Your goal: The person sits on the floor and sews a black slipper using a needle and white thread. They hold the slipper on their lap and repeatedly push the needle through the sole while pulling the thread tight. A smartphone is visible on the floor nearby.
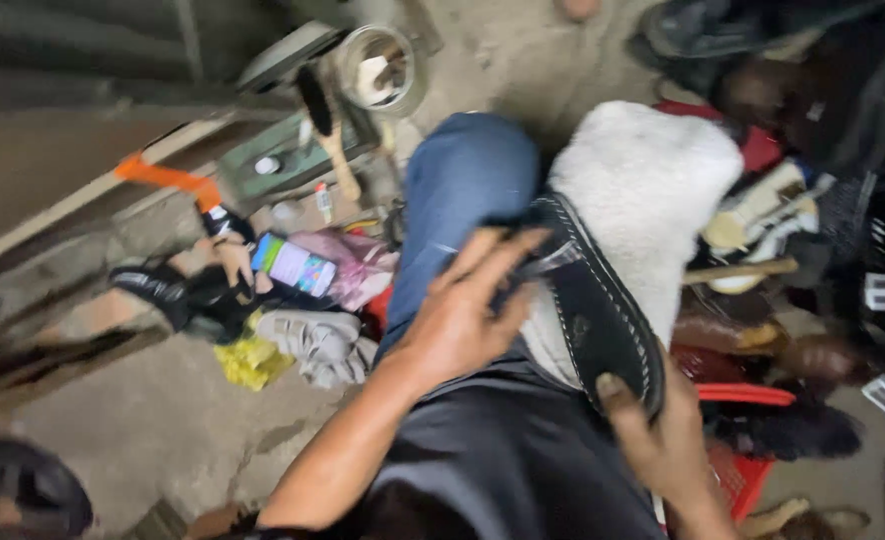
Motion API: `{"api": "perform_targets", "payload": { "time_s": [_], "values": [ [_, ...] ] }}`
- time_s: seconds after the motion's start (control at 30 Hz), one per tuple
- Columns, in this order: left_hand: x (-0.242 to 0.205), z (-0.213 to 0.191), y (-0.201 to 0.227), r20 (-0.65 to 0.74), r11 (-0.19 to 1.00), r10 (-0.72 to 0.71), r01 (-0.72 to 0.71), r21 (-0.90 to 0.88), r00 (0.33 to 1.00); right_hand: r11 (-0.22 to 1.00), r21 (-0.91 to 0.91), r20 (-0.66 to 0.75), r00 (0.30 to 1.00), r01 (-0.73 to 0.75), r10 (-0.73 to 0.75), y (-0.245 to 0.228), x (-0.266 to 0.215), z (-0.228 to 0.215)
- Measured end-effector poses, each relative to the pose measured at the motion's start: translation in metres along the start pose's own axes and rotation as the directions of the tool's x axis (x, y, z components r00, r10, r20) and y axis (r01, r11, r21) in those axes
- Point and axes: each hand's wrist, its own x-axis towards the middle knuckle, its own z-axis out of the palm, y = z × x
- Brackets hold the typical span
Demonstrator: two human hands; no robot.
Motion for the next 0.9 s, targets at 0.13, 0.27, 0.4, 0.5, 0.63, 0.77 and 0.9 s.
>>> {"api": "perform_targets", "payload": {
  "time_s": [0.13, 0.27, 0.4, 0.5, 0.63, 0.77, 0.9],
  "values": [
    [-0.002, -0.007, -0.007, -0.039, 0.985, 0.17, -0.17, -0.011, 0.985, 0.978, 0.201, -0.079, 0.995, -0.051, 0.068, 0.045, 0.012, -0.026],
    [-0.004, -0.015, 0.011, -0.061, 0.989, 0.148, -0.147, 0.019, 0.987, 0.913, 0.407, -0.119, 0.993, 0.035, 0.014, 0.078, 0.026, -0.033],
    [-0.011, -0.011, 0.007, 0.064, 0.986, 0.125, -0.131, 0.1, 0.99, 0.907, 0.42, -0.066, 0.998, 0.033, -0.005, 0.064, 0.03, -0.042],
    [-0.001, -0.013, 0.028, 0.103, 0.985, 0.154, -0.162, 0.066, 0.983, 0.895, 0.445, -0.099, 0.995, 0.024, 0.023, 0.085, 0.028, -0.038],
    [0.001, -0.01, 0.028, 0.152, 0.983, 0.114, -0.134, 0.128, 0.982, 0.889, 0.457, -0.089, 0.995, 0.011, 0.034, 0.083, 0.028, -0.038],
    [0.005, -0.006, 0.029, 0.141, 0.97, 0.127, -0.153, 0.189, 0.982, 0.879, 0.471, -0.096, 0.995, 0.073, -0.031, 0.082, 0.029, -0.037],
    [0.007, -0.006, 0.03, 0.147, 0.963, 0.121, -0.151, 0.221, 0.982, 0.857, 0.51, -0.089, 0.995, 0.078, -0.037, 0.078, 0.029, -0.037]
  ]
}}
